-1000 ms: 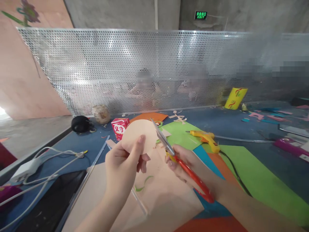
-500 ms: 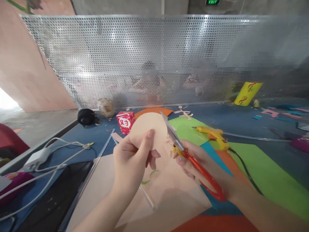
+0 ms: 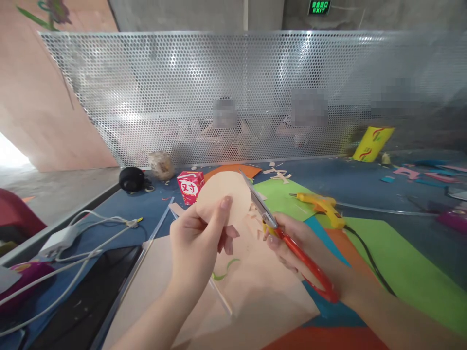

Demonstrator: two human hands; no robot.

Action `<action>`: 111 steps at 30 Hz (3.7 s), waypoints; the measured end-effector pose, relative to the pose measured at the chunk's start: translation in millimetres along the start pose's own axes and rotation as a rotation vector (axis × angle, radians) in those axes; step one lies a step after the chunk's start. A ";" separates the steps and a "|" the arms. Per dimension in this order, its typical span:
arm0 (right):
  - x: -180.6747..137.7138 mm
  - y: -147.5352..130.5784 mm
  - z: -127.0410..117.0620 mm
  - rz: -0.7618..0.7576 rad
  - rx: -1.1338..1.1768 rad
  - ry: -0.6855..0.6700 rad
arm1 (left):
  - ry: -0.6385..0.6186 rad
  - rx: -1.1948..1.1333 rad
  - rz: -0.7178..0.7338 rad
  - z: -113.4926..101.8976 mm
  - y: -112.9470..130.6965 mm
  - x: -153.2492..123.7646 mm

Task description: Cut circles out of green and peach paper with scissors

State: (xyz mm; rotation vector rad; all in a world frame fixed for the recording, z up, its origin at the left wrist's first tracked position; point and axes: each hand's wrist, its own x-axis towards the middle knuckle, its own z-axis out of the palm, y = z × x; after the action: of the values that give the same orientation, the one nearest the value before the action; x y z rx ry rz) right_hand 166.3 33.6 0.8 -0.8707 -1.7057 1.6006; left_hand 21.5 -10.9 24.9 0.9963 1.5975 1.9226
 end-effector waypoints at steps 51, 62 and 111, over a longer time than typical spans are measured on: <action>1.9 -1.2 -5.7 -0.004 -0.060 0.017 | -0.090 0.001 0.054 -9.1 -5.2 15.5; 1.5 -1.6 -6.4 -0.007 -0.103 0.024 | -0.068 0.004 0.066 -12.6 -4.7 21.9; 2.1 -3.4 -8.9 0.039 -0.161 0.053 | -0.079 -0.066 0.098 -19.5 -5.5 35.1</action>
State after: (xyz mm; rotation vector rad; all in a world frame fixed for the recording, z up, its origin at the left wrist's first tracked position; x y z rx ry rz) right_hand 172.2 40.3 4.8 -1.0215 -1.8093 1.4671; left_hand -16.4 3.3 26.8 1.1271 1.4572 1.9614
